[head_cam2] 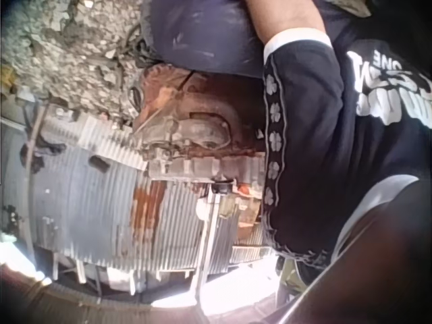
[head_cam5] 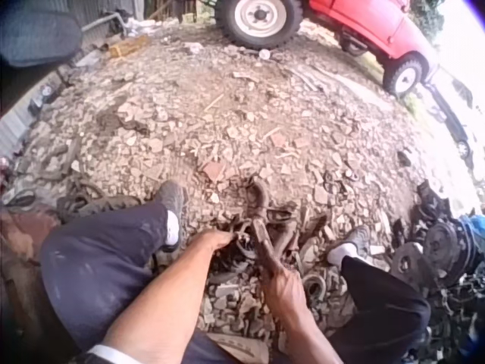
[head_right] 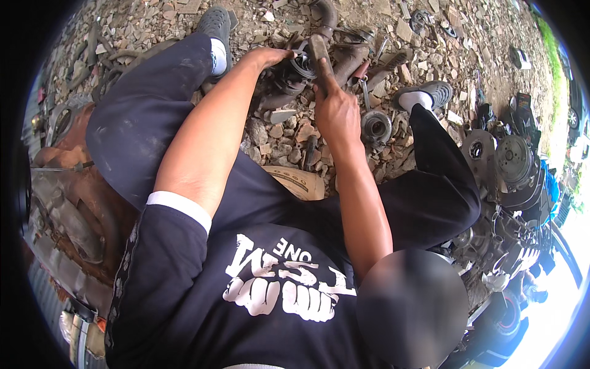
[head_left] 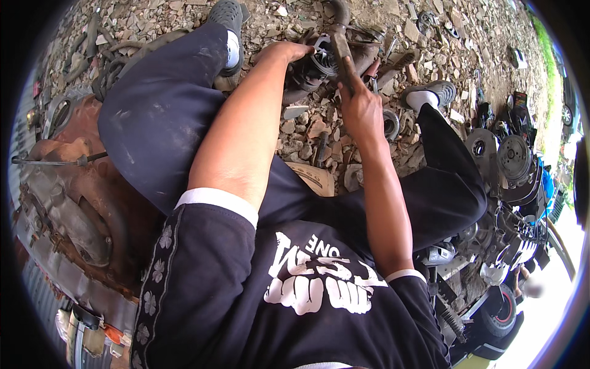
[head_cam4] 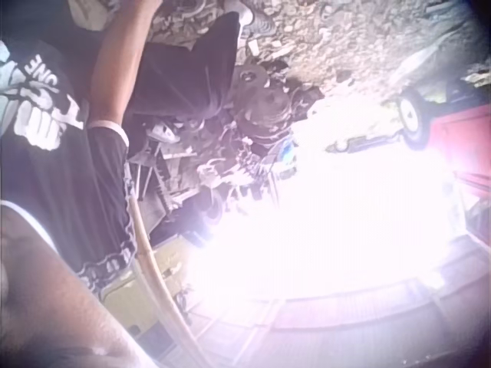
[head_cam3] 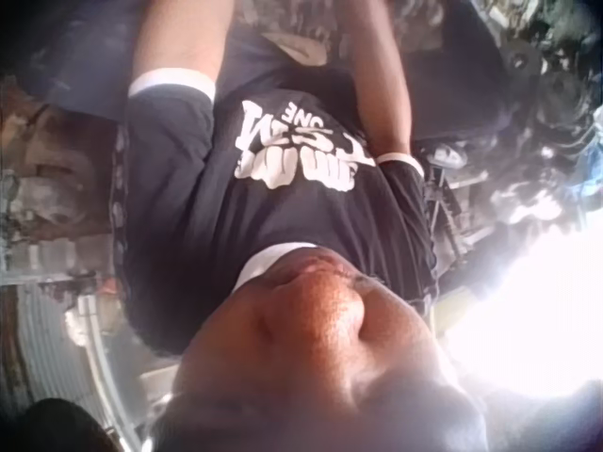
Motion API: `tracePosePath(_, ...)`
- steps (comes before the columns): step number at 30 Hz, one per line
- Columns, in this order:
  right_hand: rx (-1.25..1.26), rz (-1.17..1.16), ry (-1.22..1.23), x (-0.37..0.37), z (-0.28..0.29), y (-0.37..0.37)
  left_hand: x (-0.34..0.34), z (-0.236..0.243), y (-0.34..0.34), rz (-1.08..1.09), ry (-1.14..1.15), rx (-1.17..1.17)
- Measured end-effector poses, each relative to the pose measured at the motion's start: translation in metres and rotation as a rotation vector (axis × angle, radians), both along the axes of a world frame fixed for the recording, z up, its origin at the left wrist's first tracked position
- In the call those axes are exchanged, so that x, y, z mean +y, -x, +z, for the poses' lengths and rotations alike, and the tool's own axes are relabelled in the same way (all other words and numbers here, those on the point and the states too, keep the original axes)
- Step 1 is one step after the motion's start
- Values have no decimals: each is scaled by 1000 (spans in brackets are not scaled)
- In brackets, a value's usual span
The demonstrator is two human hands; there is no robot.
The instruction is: The person sits on the ground and uses a hammer to strike a metal exhaust manifold, attempting to dislodge debris or break apart a stuck component. They repeatedly hit the manifold and inspect the interior opening between strikes.
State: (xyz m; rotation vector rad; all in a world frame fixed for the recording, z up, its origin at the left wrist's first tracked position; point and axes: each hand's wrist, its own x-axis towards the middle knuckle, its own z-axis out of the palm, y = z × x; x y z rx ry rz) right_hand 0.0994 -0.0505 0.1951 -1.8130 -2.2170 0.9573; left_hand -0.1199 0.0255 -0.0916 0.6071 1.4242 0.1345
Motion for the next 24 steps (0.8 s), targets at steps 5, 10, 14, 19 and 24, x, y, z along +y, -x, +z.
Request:
tracePosePath(5,-190,50,-20,-5,-12,9,5,-1,-4,-15,-4,8)
tracePosePath(10,-110,-39,11,1,12,0,2,-7,-8,-25,11,18)
tracePosePath(14,-145,78,5,-7,-2,0,9,-23,-4,-32,16,66)
tracePosePath(19,-151,-21,50,4,1,17,2,-17,-8,-35,-9,96)
tracePosePath(24,-76,88,-98,-10,7,5,2,-9,5,31,-68,-82)
